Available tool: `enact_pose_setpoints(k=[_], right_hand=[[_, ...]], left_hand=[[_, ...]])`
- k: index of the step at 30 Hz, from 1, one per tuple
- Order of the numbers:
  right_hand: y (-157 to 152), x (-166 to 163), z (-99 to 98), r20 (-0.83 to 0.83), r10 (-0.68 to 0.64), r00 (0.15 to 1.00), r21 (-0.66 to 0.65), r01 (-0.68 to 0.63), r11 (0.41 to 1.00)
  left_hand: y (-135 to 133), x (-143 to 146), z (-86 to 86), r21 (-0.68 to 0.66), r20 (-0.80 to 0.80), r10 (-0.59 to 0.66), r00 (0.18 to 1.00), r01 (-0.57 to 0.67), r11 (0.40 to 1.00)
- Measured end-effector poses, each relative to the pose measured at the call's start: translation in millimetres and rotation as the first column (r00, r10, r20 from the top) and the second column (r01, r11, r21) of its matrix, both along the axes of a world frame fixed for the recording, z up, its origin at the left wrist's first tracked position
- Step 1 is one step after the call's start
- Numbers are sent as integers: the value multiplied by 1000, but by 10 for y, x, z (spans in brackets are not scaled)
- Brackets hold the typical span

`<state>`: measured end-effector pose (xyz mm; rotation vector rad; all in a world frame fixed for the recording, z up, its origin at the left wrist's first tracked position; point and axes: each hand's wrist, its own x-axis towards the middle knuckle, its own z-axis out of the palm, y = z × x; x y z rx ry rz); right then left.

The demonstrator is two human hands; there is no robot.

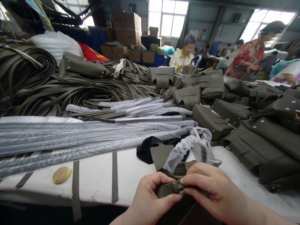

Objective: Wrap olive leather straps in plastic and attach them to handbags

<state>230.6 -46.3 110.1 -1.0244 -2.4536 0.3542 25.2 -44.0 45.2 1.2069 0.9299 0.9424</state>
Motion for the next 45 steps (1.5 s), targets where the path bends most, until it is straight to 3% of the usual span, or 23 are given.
enact_pose_setpoints(k=[8, 17, 26, 31, 36, 41, 45], right_hand=[[-5, -45, 0, 35, 33, 999, 47, -34, 998], [31, -153, -132, -41, 37, 998, 116, -32, 993], [-24, -211, -210, -118, -164, 979, 10, 166, 986], [-12, -213, -207, -85, -152, 985, 29, 155, 987], [-39, -201, -203, -85, -138, 987, 16, 140, 990], [-45, -157, -197, -113, -211, 971, -82, 202, 976], [-64, -145, -217, -141, -221, 965, -123, 204, 971]], left_hand=[[-31, 6, 14, 140, -61, 33, 998, -24, 990], [-68, 11, -121, 231, -80, 134, 988, -112, 966], [30, -306, 52, 460, -217, 144, 965, -29, 887], [136, -353, 125, 446, -336, 95, 937, 69, 893], [171, -293, 139, 532, -424, 108, 899, 151, 833], [177, -233, 41, 413, -335, 210, 919, -57, 909], [157, -211, 1, 330, -217, 184, 959, -105, 938]])
